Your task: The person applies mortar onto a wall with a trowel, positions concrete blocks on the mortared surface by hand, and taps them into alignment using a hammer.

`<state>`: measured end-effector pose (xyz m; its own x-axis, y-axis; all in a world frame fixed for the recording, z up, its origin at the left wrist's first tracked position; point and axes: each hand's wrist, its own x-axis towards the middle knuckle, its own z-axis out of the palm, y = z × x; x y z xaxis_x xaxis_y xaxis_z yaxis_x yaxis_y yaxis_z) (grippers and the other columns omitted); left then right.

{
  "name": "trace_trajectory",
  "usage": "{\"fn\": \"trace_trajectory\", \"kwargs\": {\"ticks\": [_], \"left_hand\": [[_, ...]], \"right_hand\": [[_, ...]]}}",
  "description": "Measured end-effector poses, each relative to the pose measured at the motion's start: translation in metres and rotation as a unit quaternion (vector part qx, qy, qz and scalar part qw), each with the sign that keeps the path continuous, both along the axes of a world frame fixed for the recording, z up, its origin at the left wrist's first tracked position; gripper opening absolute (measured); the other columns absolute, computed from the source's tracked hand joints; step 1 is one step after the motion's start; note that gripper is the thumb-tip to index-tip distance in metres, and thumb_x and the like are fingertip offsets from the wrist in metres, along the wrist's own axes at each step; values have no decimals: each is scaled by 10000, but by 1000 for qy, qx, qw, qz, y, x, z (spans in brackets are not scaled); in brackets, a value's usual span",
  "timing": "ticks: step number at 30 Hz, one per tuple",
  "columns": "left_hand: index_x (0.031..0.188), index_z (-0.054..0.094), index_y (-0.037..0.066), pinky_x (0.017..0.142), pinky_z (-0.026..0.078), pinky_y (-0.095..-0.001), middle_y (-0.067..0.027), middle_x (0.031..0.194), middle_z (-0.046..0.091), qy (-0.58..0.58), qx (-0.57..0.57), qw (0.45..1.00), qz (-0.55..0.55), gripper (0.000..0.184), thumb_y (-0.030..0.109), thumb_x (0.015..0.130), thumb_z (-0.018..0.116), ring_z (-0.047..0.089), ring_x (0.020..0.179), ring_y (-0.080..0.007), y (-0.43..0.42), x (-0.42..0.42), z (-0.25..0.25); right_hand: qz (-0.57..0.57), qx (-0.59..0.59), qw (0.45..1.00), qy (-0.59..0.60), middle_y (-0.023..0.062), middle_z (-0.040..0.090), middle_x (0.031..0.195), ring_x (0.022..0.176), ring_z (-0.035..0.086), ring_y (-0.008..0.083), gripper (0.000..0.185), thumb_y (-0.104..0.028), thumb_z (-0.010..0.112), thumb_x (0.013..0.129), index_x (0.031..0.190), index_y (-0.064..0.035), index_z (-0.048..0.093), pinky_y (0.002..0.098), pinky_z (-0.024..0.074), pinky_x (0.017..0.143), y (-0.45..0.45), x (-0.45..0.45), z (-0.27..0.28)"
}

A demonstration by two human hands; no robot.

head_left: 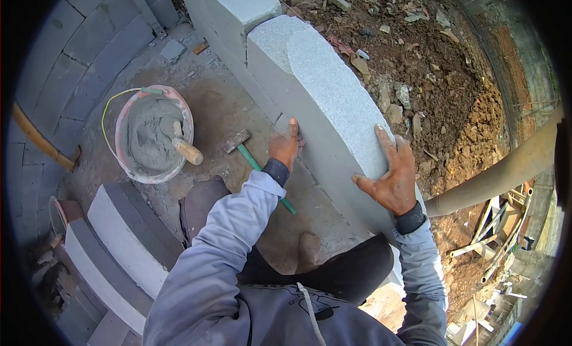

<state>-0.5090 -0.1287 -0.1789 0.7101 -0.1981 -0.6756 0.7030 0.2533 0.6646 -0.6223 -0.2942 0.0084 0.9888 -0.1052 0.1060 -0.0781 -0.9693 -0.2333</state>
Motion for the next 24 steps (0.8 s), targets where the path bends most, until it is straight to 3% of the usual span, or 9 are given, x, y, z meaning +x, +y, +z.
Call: {"fn": "trace_trajectory", "kwargs": {"ticks": [4, 10, 13, 19, 22, 24], "left_hand": [[1166, 538, -106, 801, 537, -348, -184, 1050, 624, -12, 26, 999, -28, 756, 592, 878, 554, 650, 924, -249, -1, -3, -6], [1139, 547, -107, 795, 529, -337, -172, 1029, 631, 7, 21, 999, -43, 744, 591, 881, 551, 652, 917, -240, -2, -2, -7], [812, 601, -47, 573, 496, -298, -93, 765, 610, -10, 26, 999, 26, 565, 513, 878, 618, 633, 710, -181, -7, -5, -9], [777, 610, -49, 586, 500, -297, -91, 756, 611, -7, 18, 999, 27, 589, 530, 887, 593, 631, 683, -181, -7, -4, -9], [805, 625, -53, 597, 507, -298, -92, 766, 619, -8, 27, 1000, 5, 597, 537, 890, 582, 635, 686, -179, -5, -4, -10], [1036, 572, -86, 717, 520, -327, -147, 967, 626, -9, 29, 999, -27, 668, 567, 897, 543, 645, 855, -220, -4, -5, -14]], "right_hand": [[4, -5, 1000, -9, 314, 450, 1186, 1141, 431, 468, 1001, -317, 844, 518, 1414, -148, 431, 519, 323, 994, 1, -3, -2], [4, -2, 1000, -15, 317, 435, 1203, 1142, 416, 458, 978, -303, 837, 522, 1404, -137, 448, 520, 315, 1000, 2, -3, -2], [6, -5, 1000, -14, 320, 429, 1210, 1143, 408, 458, 975, -312, 834, 521, 1401, -132, 454, 521, 310, 1003, 1, -3, -3], [5, -16, 1000, -9, 322, 420, 1214, 1142, 400, 463, 972, -327, 826, 531, 1406, -133, 449, 521, 302, 1002, 3, -3, -2], [9, -21, 1000, -13, 323, 417, 1211, 1129, 405, 464, 971, -322, 825, 534, 1408, -131, 447, 525, 303, 995, 3, -4, -3], [15, -24, 999, -18, 320, 421, 1200, 1121, 408, 463, 968, -327, 823, 539, 1408, -129, 446, 525, 307, 988, 3, -3, -2]]}}
